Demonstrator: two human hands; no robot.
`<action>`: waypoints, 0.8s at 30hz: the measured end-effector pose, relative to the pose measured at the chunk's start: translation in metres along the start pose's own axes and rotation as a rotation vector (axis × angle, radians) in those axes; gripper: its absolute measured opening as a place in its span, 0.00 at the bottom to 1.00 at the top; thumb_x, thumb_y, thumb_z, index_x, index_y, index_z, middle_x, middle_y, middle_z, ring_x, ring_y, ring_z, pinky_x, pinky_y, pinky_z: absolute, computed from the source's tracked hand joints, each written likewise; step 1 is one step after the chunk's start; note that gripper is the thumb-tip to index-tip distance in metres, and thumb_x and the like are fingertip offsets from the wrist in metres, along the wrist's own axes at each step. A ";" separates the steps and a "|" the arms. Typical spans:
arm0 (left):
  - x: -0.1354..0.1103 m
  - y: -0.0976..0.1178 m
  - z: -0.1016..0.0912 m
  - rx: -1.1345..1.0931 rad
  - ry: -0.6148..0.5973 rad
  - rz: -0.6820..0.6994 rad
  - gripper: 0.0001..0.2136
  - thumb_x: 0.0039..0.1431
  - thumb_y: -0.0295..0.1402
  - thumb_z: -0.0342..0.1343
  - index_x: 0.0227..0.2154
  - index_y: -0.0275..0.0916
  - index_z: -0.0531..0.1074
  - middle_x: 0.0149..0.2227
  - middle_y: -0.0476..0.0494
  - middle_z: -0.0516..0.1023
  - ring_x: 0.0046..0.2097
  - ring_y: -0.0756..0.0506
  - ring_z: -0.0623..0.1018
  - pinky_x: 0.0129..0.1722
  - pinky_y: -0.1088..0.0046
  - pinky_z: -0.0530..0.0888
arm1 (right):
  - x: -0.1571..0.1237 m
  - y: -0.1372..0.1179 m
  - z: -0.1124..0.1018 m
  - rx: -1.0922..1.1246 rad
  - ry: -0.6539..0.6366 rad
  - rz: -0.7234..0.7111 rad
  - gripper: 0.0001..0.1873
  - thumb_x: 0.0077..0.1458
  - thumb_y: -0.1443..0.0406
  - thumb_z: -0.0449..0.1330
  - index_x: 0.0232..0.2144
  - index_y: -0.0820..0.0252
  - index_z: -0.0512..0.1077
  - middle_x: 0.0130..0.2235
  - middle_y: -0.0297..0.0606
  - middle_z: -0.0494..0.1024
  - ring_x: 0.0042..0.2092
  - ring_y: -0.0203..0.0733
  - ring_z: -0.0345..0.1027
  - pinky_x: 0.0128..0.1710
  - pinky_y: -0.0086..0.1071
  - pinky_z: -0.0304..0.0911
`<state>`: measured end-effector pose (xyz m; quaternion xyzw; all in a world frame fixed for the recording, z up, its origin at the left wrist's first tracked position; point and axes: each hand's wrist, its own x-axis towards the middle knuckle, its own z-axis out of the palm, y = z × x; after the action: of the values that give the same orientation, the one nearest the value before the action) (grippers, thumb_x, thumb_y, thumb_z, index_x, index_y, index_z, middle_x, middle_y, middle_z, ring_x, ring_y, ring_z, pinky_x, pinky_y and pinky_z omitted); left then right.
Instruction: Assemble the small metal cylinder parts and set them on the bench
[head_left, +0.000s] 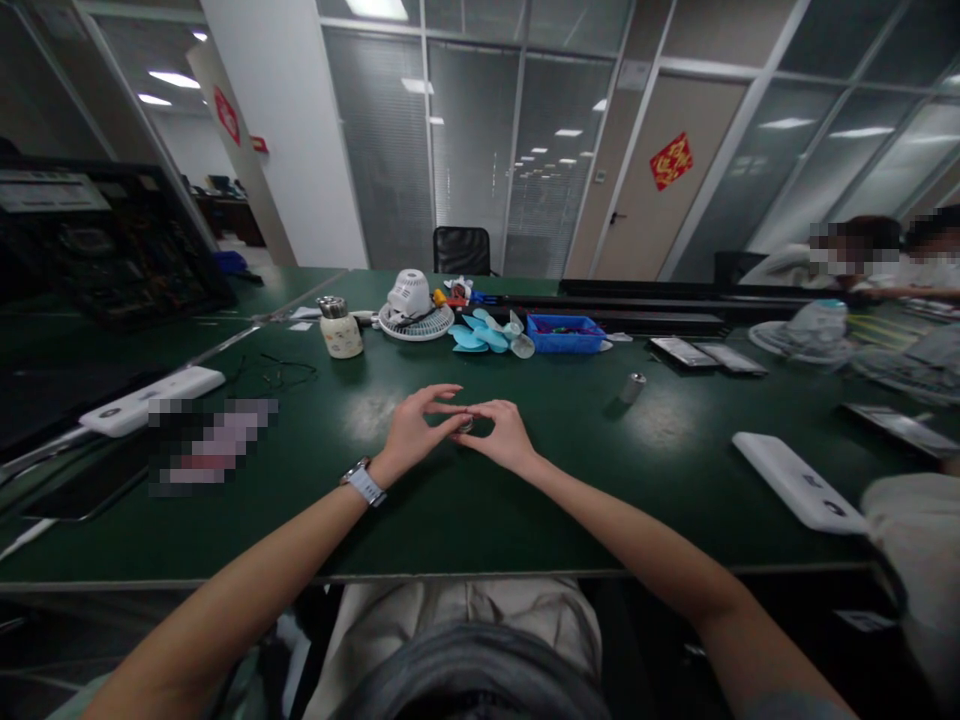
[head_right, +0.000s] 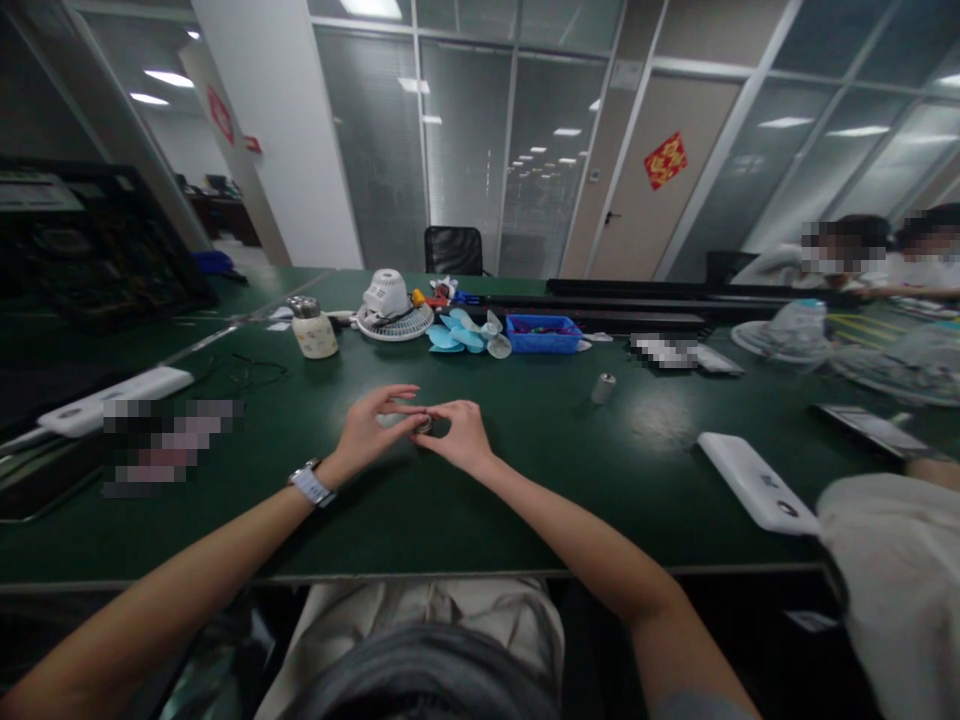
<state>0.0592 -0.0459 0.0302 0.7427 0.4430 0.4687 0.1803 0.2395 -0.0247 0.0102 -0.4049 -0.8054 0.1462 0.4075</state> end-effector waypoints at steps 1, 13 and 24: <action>0.001 0.000 0.000 -0.002 -0.016 -0.006 0.23 0.51 0.43 0.62 0.48 0.40 0.70 0.46 0.39 0.78 0.43 0.42 0.80 0.48 0.63 0.73 | 0.000 0.001 0.001 0.003 -0.003 0.014 0.18 0.43 0.56 0.69 0.38 0.54 0.77 0.40 0.38 0.80 0.45 0.47 0.71 0.52 0.44 0.57; 0.009 -0.006 -0.003 -0.074 0.160 -0.066 0.20 0.52 0.41 0.61 0.45 0.39 0.65 0.38 0.42 0.80 0.43 0.43 0.80 0.46 0.63 0.75 | -0.003 0.005 0.015 0.565 -0.095 0.270 0.24 0.40 0.64 0.70 0.43 0.58 0.73 0.41 0.39 0.80 0.44 0.44 0.74 0.49 0.41 0.67; 0.008 -0.061 -0.014 0.075 -0.194 -0.214 0.22 0.48 0.42 0.62 0.46 0.40 0.68 0.34 0.44 0.82 0.48 0.42 0.78 0.50 0.61 0.72 | -0.006 0.017 -0.003 0.776 -0.057 0.458 0.25 0.39 0.67 0.70 0.44 0.58 0.74 0.43 0.41 0.80 0.47 0.47 0.74 0.53 0.46 0.65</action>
<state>0.0186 -0.0082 0.0003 0.7392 0.5173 0.3560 0.2436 0.2529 -0.0188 -0.0012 -0.3858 -0.5914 0.5350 0.4639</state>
